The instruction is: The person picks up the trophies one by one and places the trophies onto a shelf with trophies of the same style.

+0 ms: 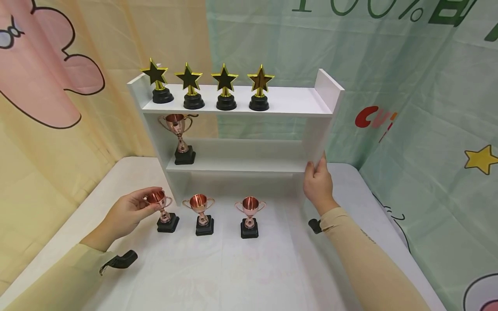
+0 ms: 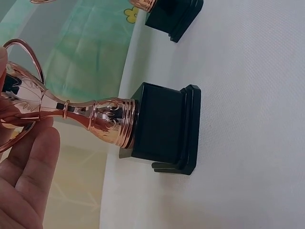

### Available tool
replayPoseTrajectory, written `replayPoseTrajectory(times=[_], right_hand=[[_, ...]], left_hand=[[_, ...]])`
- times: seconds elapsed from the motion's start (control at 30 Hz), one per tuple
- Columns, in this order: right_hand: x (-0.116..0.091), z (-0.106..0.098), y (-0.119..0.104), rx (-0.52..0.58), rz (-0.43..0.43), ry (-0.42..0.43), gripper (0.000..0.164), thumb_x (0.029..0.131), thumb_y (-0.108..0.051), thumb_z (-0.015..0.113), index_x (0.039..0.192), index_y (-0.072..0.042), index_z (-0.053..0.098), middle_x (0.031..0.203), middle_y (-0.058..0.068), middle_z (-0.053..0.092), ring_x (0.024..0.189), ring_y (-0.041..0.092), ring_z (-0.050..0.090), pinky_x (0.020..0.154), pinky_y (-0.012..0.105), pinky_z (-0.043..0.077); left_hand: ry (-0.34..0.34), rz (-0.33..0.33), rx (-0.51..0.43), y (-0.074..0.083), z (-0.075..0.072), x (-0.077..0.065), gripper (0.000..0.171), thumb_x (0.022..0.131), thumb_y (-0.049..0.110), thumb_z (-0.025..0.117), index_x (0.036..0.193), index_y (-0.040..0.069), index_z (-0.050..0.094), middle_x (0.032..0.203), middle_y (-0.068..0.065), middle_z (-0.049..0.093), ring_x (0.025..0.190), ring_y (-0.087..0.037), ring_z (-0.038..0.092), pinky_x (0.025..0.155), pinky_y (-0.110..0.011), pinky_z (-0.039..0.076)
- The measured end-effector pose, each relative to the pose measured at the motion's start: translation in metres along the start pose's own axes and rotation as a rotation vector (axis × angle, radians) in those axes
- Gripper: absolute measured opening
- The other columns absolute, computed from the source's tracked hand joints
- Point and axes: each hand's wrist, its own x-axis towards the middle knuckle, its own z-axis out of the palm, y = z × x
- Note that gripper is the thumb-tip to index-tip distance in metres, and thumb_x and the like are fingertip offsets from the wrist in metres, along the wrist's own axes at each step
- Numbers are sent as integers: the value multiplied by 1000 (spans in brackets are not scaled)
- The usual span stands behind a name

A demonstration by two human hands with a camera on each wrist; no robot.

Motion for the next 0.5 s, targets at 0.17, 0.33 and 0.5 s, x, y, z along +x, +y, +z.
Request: replayPoseTrajectory(times=[0.17, 0.33, 0.5], right_hand=[[0, 0, 1, 10, 3, -1, 53, 114, -26, 37, 163, -11, 28, 154, 26, 49, 146, 42, 45, 120, 64, 34], [1, 1, 4, 8, -1, 7, 52, 114, -25, 38, 163, -11, 29, 155, 25, 50, 146, 41, 45, 121, 63, 34], [1, 1, 4, 2, 5, 14, 52, 113, -24, 39, 163, -11, 30, 155, 25, 50, 146, 40, 46, 120, 62, 36]], left_hand=[[5, 11, 4, 0, 1, 0, 48, 94, 11, 80, 139, 1, 65, 102, -12, 67, 77, -7, 63, 68, -20, 55], [10, 21, 14, -2, 1, 1, 48, 94, 11, 80, 139, 2, 65, 104, -12, 68, 77, -5, 63, 68, -20, 55], [17, 43, 22, -3, 0, 2, 48, 93, 10, 81, 137, 1, 66, 105, -12, 71, 78, -4, 64, 69, -19, 56]])
